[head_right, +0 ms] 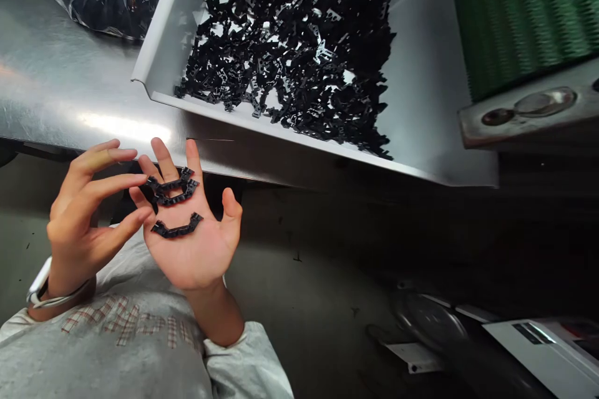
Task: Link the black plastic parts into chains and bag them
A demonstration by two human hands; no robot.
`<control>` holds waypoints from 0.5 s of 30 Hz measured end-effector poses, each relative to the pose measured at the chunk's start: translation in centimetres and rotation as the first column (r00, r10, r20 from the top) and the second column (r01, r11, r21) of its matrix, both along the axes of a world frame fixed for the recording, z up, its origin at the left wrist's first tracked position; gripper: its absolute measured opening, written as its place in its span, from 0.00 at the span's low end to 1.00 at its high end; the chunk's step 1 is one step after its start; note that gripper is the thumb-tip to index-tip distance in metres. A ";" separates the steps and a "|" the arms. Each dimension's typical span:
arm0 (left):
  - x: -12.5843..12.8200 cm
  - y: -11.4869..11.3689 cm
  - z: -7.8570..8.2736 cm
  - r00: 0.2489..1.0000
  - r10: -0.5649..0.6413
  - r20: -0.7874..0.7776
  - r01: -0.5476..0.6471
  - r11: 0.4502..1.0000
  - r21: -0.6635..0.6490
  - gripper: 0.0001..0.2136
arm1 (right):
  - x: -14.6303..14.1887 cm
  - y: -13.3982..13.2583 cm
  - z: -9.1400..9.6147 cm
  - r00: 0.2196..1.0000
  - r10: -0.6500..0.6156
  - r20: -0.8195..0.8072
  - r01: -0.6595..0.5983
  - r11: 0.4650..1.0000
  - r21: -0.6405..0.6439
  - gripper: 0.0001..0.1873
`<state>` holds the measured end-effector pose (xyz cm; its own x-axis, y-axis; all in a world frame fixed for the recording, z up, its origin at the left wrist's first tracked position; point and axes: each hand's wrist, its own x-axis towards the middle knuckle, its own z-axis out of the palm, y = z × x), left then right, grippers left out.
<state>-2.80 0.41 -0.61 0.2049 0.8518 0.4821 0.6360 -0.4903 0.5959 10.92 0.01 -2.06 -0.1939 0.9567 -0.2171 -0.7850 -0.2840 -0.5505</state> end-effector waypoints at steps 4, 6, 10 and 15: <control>-0.5 -0.7 -0.1 0.990 -0.110 -0.084 0.111 0.994 0.008 0.12 | 0.0 0.1 0.4 1.000 -0.015 -0.009 0.014 1.000 -0.010 0.37; -0.6 -0.9 -0.3 0.988 -0.121 -0.097 0.124 0.992 0.030 0.11 | -0.1 0.1 0.8 0.995 -0.055 -0.084 0.049 0.996 -0.072 0.33; -0.6 -0.9 -0.4 0.992 -0.087 -0.088 0.093 0.994 0.062 0.07 | -0.5 0.0 1.6 0.968 -0.102 -0.230 0.066 0.985 -0.160 0.28; -0.5 -0.6 -0.4 0.996 -0.067 -0.061 0.073 0.993 0.097 0.08 | -0.6 0.0 1.8 0.962 -0.108 -0.250 0.066 0.983 -0.171 0.28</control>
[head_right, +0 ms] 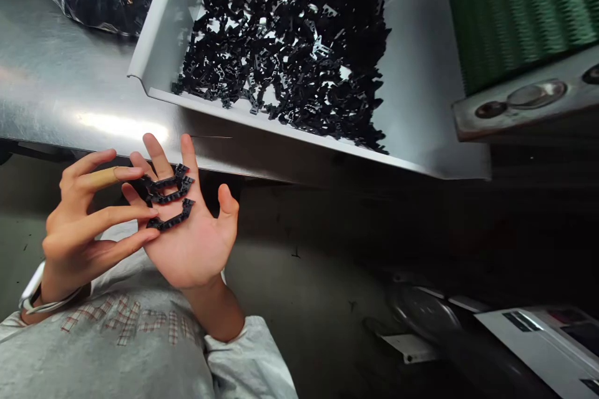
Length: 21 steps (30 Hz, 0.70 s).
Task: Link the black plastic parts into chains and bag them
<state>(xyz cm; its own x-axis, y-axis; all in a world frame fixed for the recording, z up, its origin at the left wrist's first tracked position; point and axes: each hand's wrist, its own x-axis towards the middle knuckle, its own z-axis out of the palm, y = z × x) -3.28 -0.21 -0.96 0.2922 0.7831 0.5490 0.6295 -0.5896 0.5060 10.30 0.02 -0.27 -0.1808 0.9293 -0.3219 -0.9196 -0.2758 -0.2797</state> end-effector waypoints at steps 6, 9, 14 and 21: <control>0.0 0.2 -0.1 1.000 0.015 0.003 -0.015 1.000 0.011 0.10 | 0.0 0.0 -0.1 1.000 -0.004 -0.014 0.004 1.000 0.005 0.28; -0.1 0.3 -0.3 1.000 0.019 0.008 -0.019 1.000 0.017 0.10 | 0.0 0.0 -0.2 1.000 0.002 -0.015 -0.002 1.000 0.014 0.29; -0.2 0.3 -0.2 1.000 0.019 -0.006 -0.019 1.000 0.009 0.12 | 0.0 0.1 -0.3 1.000 0.004 -0.012 -0.004 1.000 0.022 0.29; 0.2 0.3 0.2 0.998 0.056 -0.027 -0.057 0.998 -0.027 0.10 | 0.0 0.0 -0.1 1.000 0.017 -0.014 -0.017 1.000 -0.005 0.29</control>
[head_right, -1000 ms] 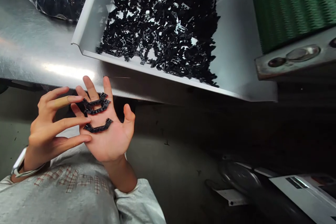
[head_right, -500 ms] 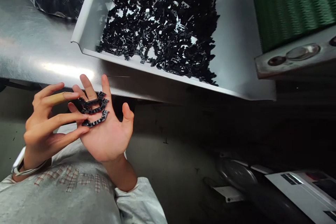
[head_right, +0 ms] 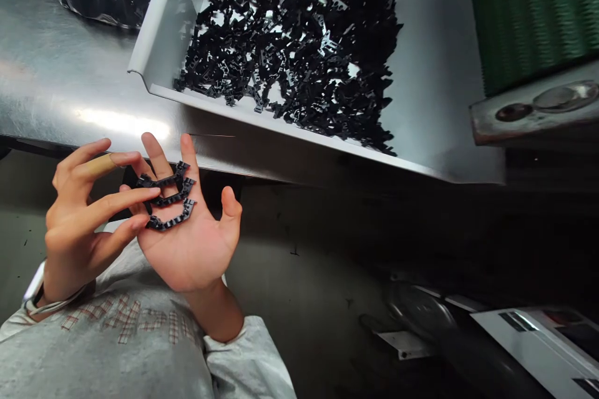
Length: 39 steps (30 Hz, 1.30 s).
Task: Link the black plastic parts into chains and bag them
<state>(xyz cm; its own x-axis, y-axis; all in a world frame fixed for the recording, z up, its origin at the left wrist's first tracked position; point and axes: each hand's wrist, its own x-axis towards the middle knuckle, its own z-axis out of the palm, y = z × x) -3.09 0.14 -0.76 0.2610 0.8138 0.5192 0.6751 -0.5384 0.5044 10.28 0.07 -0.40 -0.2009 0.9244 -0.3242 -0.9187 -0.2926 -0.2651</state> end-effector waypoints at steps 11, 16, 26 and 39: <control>0.4 -0.4 0.6 1.000 0.003 -0.019 -0.003 1.000 0.000 0.10 | 0.3 -0.3 0.2 1.000 0.017 0.017 -0.018 1.000 0.019 0.32; 0.9 -0.9 0.9 0.999 0.044 -0.009 -0.044 0.999 -0.032 0.09 | 0.4 -0.6 0.4 1.000 0.003 0.006 -0.003 0.999 0.054 0.31; 1.0 -1.0 0.9 0.999 0.037 -0.005 -0.037 0.997 -0.064 0.07 | -0.4 -0.7 1.1 0.999 -0.044 0.009 0.044 0.999 -0.016 0.33; 1.0 -2.0 0.7 1.000 0.022 -0.012 -0.022 1.000 0.011 0.06 | -0.2 -0.7 0.7 0.999 -0.012 0.037 0.011 1.000 0.015 0.36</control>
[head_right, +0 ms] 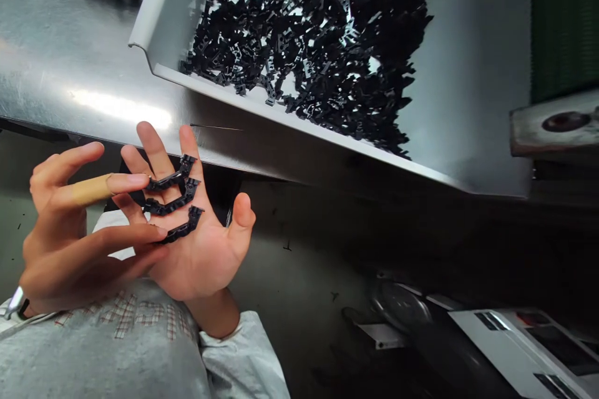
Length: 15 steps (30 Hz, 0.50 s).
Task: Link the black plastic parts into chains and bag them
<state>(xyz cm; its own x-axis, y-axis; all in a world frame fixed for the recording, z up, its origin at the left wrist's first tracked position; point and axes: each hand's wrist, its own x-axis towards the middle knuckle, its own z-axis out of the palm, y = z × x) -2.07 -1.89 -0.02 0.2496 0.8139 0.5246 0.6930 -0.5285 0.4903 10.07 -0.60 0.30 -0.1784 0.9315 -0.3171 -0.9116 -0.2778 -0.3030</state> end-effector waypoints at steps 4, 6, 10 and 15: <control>0.3 -0.2 0.6 1.000 0.019 -0.011 -0.019 0.999 -0.046 0.08 | -0.2 0.0 0.0 1.000 -0.010 0.010 0.010 1.000 0.008 0.35; 0.4 -0.1 0.8 1.000 0.012 -0.023 -0.014 0.997 -0.081 0.09 | -0.2 0.1 -0.2 1.000 -0.010 0.012 0.010 1.000 0.020 0.36; 0.1 0.2 0.5 0.999 -0.025 -0.029 0.024 0.999 -0.042 0.08 | -0.1 0.2 -0.3 1.000 0.014 0.014 -0.015 1.000 0.015 0.35; 0.0 0.4 0.2 0.999 -0.032 -0.021 0.032 0.999 -0.002 0.08 | 0.1 0.3 -0.1 0.998 0.040 0.045 -0.039 0.999 -0.009 0.33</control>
<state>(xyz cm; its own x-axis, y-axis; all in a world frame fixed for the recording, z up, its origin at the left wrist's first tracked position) -2.06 -1.53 0.18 0.2865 0.8063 0.5175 0.6857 -0.5498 0.4770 10.19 -0.30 0.18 -0.2005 0.9214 -0.3330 -0.8854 -0.3159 -0.3410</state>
